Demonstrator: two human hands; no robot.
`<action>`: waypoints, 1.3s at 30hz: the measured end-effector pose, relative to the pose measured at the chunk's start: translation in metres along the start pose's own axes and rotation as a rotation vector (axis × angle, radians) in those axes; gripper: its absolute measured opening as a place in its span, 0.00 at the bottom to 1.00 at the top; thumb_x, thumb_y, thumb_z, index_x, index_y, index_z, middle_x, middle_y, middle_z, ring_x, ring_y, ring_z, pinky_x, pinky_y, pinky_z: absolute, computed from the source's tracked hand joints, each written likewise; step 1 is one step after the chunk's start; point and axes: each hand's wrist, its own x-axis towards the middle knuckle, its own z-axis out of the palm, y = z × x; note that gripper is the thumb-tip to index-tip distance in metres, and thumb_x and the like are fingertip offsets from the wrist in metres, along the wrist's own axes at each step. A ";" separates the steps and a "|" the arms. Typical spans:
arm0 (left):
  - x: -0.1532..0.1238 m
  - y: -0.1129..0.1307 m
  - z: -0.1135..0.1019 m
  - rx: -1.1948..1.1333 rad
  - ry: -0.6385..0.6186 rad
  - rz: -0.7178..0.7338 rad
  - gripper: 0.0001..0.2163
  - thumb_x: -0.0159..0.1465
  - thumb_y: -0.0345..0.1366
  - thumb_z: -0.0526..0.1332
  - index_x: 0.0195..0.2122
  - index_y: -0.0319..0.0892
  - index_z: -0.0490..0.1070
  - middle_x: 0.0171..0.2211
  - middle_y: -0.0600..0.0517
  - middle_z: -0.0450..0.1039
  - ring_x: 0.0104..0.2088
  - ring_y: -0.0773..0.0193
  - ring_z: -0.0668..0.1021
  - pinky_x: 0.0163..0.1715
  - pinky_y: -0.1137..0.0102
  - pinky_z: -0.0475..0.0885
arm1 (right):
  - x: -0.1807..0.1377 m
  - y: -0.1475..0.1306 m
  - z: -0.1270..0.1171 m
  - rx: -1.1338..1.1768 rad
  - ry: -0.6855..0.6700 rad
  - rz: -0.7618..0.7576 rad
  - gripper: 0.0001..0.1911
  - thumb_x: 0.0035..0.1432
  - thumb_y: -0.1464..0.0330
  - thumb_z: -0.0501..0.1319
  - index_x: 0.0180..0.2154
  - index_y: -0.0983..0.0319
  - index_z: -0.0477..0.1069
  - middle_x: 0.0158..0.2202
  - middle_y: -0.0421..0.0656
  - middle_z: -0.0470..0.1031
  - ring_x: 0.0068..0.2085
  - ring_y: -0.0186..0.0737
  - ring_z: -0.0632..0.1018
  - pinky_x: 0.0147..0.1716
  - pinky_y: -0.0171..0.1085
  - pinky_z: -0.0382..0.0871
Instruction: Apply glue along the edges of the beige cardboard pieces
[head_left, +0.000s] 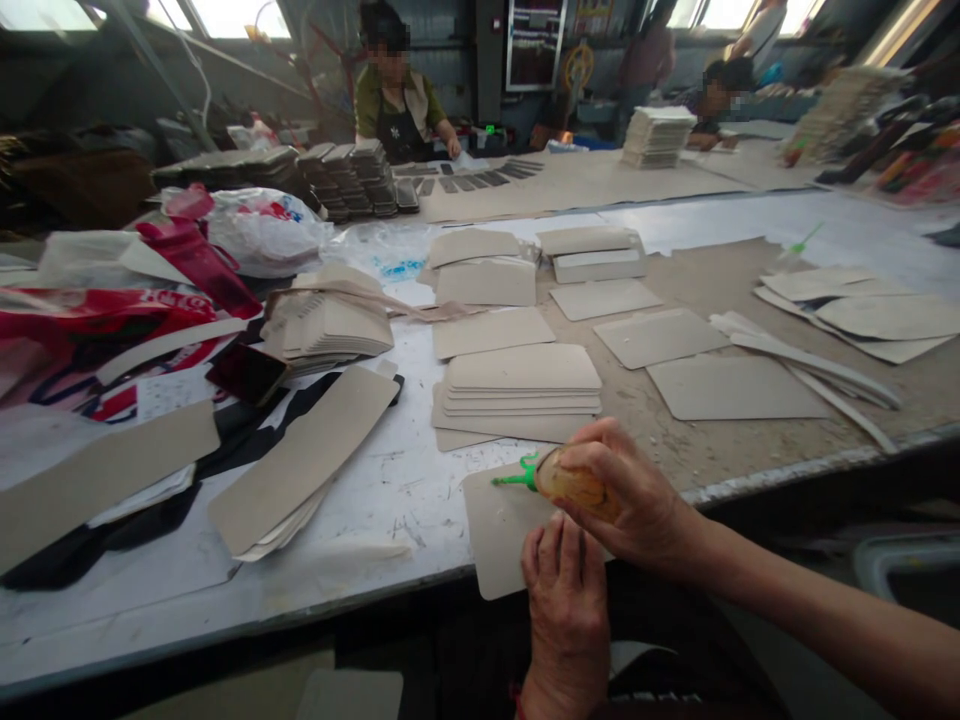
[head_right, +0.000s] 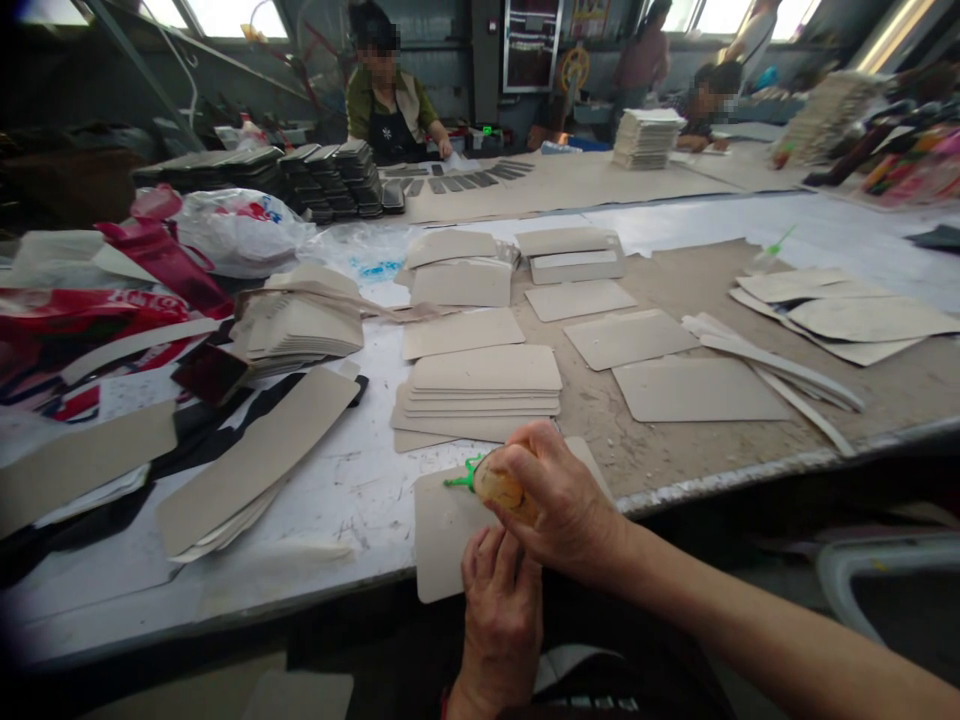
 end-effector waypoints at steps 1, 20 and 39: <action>-0.001 0.000 0.000 -0.002 -0.004 -0.004 0.13 0.65 0.23 0.52 0.44 0.37 0.75 0.44 0.44 0.77 0.53 0.57 0.73 0.57 0.57 0.62 | 0.000 -0.001 0.001 0.008 -0.002 -0.003 0.14 0.55 0.74 0.63 0.43 0.57 0.66 0.41 0.45 0.66 0.41 0.42 0.71 0.40 0.39 0.74; -0.010 0.000 0.012 -0.047 0.025 -0.066 0.18 0.65 0.21 0.49 0.49 0.39 0.73 0.47 0.43 0.76 0.55 0.56 0.72 0.57 0.55 0.62 | -0.017 0.021 -0.037 -0.089 -0.014 0.058 0.13 0.56 0.74 0.62 0.43 0.57 0.66 0.41 0.46 0.66 0.41 0.41 0.73 0.40 0.39 0.74; -0.006 -0.007 0.001 -0.001 -0.123 0.039 0.16 0.64 0.22 0.55 0.51 0.37 0.72 0.49 0.42 0.75 0.54 0.54 0.72 0.57 0.57 0.62 | -0.041 0.045 -0.077 -0.174 -0.018 0.143 0.15 0.55 0.75 0.63 0.44 0.57 0.65 0.41 0.46 0.65 0.41 0.43 0.72 0.40 0.39 0.72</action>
